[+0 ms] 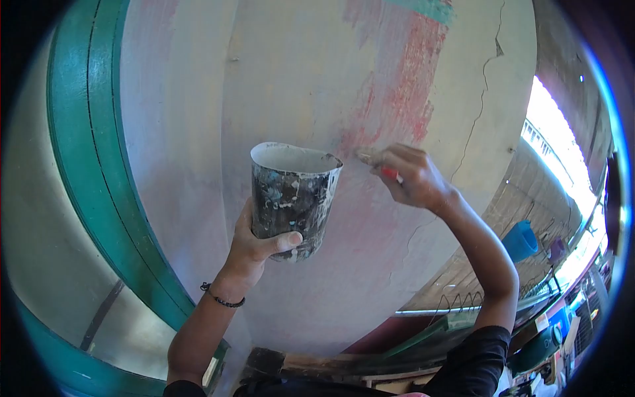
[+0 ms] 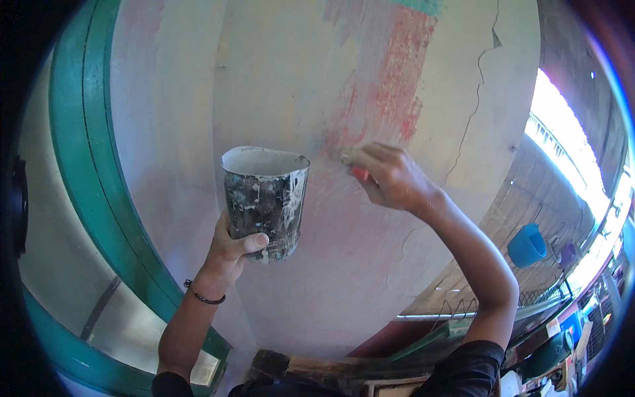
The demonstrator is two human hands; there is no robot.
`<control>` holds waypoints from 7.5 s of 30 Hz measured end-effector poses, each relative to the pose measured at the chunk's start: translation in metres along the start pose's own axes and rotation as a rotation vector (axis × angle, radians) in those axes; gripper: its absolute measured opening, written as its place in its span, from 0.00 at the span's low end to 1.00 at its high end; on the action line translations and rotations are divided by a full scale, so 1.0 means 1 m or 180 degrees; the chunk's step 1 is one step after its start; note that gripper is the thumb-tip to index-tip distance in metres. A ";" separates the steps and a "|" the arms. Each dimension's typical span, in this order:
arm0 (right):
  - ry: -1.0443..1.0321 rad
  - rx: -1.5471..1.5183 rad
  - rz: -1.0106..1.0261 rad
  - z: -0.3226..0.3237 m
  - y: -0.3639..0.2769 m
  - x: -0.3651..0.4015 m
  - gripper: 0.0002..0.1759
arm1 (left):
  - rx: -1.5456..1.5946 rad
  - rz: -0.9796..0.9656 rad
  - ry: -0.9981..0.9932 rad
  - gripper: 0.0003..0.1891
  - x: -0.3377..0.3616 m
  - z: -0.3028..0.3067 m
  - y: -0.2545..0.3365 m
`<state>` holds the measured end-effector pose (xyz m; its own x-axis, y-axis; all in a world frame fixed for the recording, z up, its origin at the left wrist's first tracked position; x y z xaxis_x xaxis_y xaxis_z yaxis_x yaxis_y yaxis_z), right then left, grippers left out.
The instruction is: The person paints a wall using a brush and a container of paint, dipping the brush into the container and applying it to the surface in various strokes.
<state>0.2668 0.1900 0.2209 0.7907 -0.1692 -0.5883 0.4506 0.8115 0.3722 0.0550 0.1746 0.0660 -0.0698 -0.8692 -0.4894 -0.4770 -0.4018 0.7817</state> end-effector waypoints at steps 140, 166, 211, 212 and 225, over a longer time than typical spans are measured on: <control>0.5334 -0.5514 -0.5145 -0.253 -0.135 0.428 0.15 | 0.2024 0.2568 0.0786 0.46 0.212 -0.076 -0.354; 0.4921 -0.5895 -0.5066 -0.206 -0.092 0.408 0.10 | 0.3902 0.1905 -0.0282 0.42 0.182 -0.127 -0.305; -0.0212 -0.1466 -0.3581 -0.135 -0.132 0.302 0.14 | 0.1865 0.1510 0.0764 0.54 0.226 -0.041 -0.363; -0.0140 -0.1569 -0.3572 -0.137 -0.133 0.300 0.14 | 0.2093 0.1418 0.0715 0.53 0.223 -0.045 -0.357; 0.1205 -0.2814 -0.4706 -0.117 -0.116 0.358 0.11 | 0.2043 0.1764 0.1164 0.45 0.235 -0.037 -0.379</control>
<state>0.4497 0.1006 -0.1169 -0.2229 -0.9521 -0.2091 0.1948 0.1667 -0.9666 0.2520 0.1116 -0.3314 -0.2043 -0.9704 0.1287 -0.8599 0.2408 0.4500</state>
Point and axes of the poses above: each hand's wrist, its own x-axis away from the middle knuckle, its own z-axis out of the back of the hand, y = z × x, the point moved 9 cm from there along -x, towards the middle knuckle, and after that the axes turned 3 degrees about -z, right-handed, at the moved point
